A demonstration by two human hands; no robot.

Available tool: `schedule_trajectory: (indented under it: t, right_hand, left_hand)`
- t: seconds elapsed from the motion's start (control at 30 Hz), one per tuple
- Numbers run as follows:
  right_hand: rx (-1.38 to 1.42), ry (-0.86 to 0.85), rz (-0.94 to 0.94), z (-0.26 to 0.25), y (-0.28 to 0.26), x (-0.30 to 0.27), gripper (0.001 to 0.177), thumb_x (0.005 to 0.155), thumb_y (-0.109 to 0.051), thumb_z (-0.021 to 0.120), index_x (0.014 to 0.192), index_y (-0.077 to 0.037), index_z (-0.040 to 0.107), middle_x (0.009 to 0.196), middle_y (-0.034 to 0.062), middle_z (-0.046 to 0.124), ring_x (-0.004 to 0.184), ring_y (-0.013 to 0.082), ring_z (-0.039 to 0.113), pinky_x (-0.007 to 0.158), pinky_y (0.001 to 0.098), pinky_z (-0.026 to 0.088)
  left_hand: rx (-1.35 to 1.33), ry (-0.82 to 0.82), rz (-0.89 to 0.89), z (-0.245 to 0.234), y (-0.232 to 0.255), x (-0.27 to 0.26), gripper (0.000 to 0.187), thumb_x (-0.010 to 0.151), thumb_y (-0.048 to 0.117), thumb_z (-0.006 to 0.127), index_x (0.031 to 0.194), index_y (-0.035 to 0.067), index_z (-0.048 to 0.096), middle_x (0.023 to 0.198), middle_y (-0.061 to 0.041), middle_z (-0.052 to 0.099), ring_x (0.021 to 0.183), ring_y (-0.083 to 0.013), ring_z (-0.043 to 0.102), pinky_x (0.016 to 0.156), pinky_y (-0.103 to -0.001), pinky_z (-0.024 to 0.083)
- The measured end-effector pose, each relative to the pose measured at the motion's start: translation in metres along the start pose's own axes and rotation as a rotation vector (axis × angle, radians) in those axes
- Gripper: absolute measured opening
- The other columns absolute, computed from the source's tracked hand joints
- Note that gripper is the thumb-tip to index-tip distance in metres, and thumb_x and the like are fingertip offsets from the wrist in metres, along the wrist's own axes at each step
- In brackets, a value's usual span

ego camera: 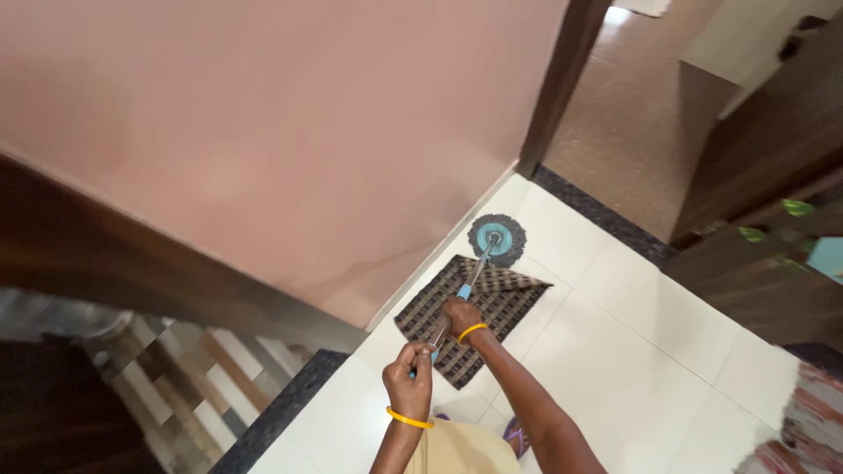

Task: The person mops a tiled floor using a spin mop, moves small patterned rugs out of the way, and cleans the floor area across a doorway.

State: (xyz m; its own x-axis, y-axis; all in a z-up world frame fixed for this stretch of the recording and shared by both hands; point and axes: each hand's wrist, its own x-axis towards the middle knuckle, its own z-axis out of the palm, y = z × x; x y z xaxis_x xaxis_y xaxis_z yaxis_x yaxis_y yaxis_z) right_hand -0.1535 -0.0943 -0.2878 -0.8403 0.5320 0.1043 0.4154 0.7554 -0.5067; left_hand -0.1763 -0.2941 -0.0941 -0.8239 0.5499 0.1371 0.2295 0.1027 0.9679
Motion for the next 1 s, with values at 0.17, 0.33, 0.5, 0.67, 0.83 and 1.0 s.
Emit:
schedule_trajectory:
  t: [0.17,0.33,0.5,0.67,0.83,1.0]
  right_hand:
    - [0.015,-0.214,-0.057,0.013,-0.056,0.018,0.025,0.071,-0.029,0.081,0.076,-0.007,0.070,0.085,0.0188,0.072,0.081,0.0364,0.073,0.077,0.0467,0.059]
    - [0.116,-0.272,0.044,0.006,-0.107,0.011,0.014,0.076,-0.022,0.071,0.081,-0.009,0.075,0.079,0.0185,0.073,0.077,0.0354,0.075,0.076,0.0464,0.060]
    - [0.098,-0.174,-0.013,-0.001,-0.129,-0.004,0.016,0.075,-0.024,0.075,0.078,-0.009,0.076,0.076,0.0209,0.072,0.076,0.0396,0.071,0.075,0.0491,0.059]
    - [0.093,0.028,-0.039,-0.002,-0.102,0.002,0.009,0.082,-0.017,0.068,0.083,-0.011,0.074,0.080,0.0150,0.073,0.076,0.0368,0.072,0.070,0.0495,0.058]
    - [0.051,0.047,0.072,-0.008,-0.058,0.004,0.009,0.079,-0.016,0.070,0.085,-0.010,0.074,0.086,0.0151,0.074,0.078,0.0375,0.072,0.071,0.0500,0.057]
    - [-0.007,0.049,0.156,-0.030,-0.008,-0.017,0.011,0.081,-0.017,0.070,0.089,-0.012,0.075,0.090,0.0168,0.074,0.081,0.0400,0.071,0.072,0.0527,0.057]
  left_hand:
    - [0.159,0.064,0.063,-0.057,0.025,0.019,0.010,0.093,0.006,0.067,0.087,0.004,0.074,0.056,0.004,0.058,0.049,-0.0025,0.052,0.047,-0.023,0.039]
    - [-0.295,0.046,-0.125,-0.106,0.051,0.039,0.016,0.100,0.005,0.062,0.091,-0.002,0.073,0.057,0.003,0.048,0.047,-0.0040,0.037,0.042,-0.023,0.026]
    - [-0.420,0.070,-0.068,-0.121,0.066,0.040,0.020,0.101,0.004,0.056,0.087,-0.005,0.067,0.059,0.000,0.056,0.040,-0.0057,0.044,0.036,-0.023,0.032]
    - [-0.381,0.061,-0.025,-0.103,0.058,0.048,0.021,0.103,0.002,0.055,0.086,-0.006,0.063,0.052,0.000,0.051,0.040,-0.0068,0.045,0.038,-0.023,0.032]
    - [-0.418,-0.117,-0.076,-0.064,0.047,0.063,0.022,0.103,0.003,0.054,0.085,-0.005,0.063,0.052,-0.002,0.051,0.037,-0.0070,0.043,0.035,-0.025,0.033]
    - [-0.455,-0.182,-0.237,-0.014,0.033,0.066,0.017,0.098,0.001,0.055,0.084,-0.005,0.062,0.066,-0.001,0.065,0.039,-0.0064,0.044,0.034,-0.025,0.033]
